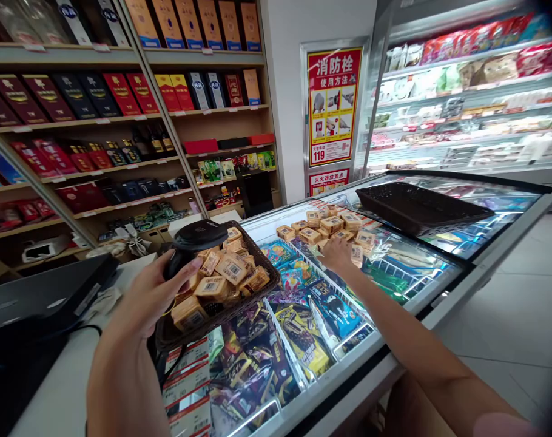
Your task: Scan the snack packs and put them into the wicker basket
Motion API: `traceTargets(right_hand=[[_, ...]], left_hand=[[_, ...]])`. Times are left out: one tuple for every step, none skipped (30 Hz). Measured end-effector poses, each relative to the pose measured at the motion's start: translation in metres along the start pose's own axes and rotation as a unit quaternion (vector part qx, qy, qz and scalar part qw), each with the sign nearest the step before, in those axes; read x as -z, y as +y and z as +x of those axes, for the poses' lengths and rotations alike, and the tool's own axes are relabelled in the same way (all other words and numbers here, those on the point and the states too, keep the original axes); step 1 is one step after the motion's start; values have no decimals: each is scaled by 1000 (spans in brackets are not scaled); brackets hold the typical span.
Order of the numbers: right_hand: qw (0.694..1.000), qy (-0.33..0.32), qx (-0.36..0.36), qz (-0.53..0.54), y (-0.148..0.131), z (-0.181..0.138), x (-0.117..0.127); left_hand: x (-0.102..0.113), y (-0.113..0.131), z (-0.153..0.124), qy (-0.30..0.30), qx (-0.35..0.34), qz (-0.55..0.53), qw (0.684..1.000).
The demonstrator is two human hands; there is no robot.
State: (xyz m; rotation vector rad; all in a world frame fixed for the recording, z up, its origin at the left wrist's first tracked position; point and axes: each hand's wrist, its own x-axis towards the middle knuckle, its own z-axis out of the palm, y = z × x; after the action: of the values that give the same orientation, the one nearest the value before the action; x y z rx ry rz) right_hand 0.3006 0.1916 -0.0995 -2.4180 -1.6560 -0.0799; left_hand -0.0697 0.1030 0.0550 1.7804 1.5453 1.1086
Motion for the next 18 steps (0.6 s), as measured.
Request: traceTargets(right_hand=[[1000, 5, 0, 4, -2, -2, -3], [1000, 14, -2, 6, -3, -3, -6], [1000, 26, -7, 4, -2, -4, -10], [999, 38, -10, -1, 1, -5, -15], [999, 49, -10, -8, 4, -6, -19], [998, 56, -6, -15, 7, -7, -24], [998, 60, 5, -21, 9, -7, -28], [998, 60, 24, -25, 9, -8, -31], [997, 62, 48, -29, 8, -9, -34], [995, 64, 72, -31, 6, -11, -36], [993, 62, 93, -30, 1, -13, -37], [992, 53, 110, -24, -4, -15, -38], [992, 40, 122, -12, -10, -18, -39], [991, 24, 131, 3, -15, -20, -40], [990, 9, 140, 18, -20, -21, -41], [989, -2, 147, 30, -24, -22, -42], [988, -5, 152, 36, -27, -22, -43], [987, -2, 155, 38, -30, -22, -44]], left_hand=[[1, 0, -1, -6, -2, -5, 1000], [1, 0, -1, -13, -5, -12, 1000], [2, 0, -2, -19, -7, -18, 1000], [2, 0, -4, -22, -7, -24, 999], [3, 0, -5, -20, -6, -27, 999], [4, 1, -6, -17, -3, -28, 999], [5, 1, -7, -13, -1, -29, 1000], [6, 1, -8, -9, 0, -32, 999], [7, 2, -9, -7, 0, -36, 999], [8, 2, -10, -5, 0, -39, 999], [8, 2, -11, -4, 1, -42, 999], [9, 2, -12, -5, 2, -43, 999], [10, 3, -13, -6, 2, -43, 999], [11, 3, -14, -6, 2, -41, 999], [12, 3, -15, -5, 1, -39, 999], [13, 4, -16, -4, 0, -38, 999], [13, 4, -17, -4, -1, -38, 999], [13, 5, -18, -5, -2, -38, 999]])
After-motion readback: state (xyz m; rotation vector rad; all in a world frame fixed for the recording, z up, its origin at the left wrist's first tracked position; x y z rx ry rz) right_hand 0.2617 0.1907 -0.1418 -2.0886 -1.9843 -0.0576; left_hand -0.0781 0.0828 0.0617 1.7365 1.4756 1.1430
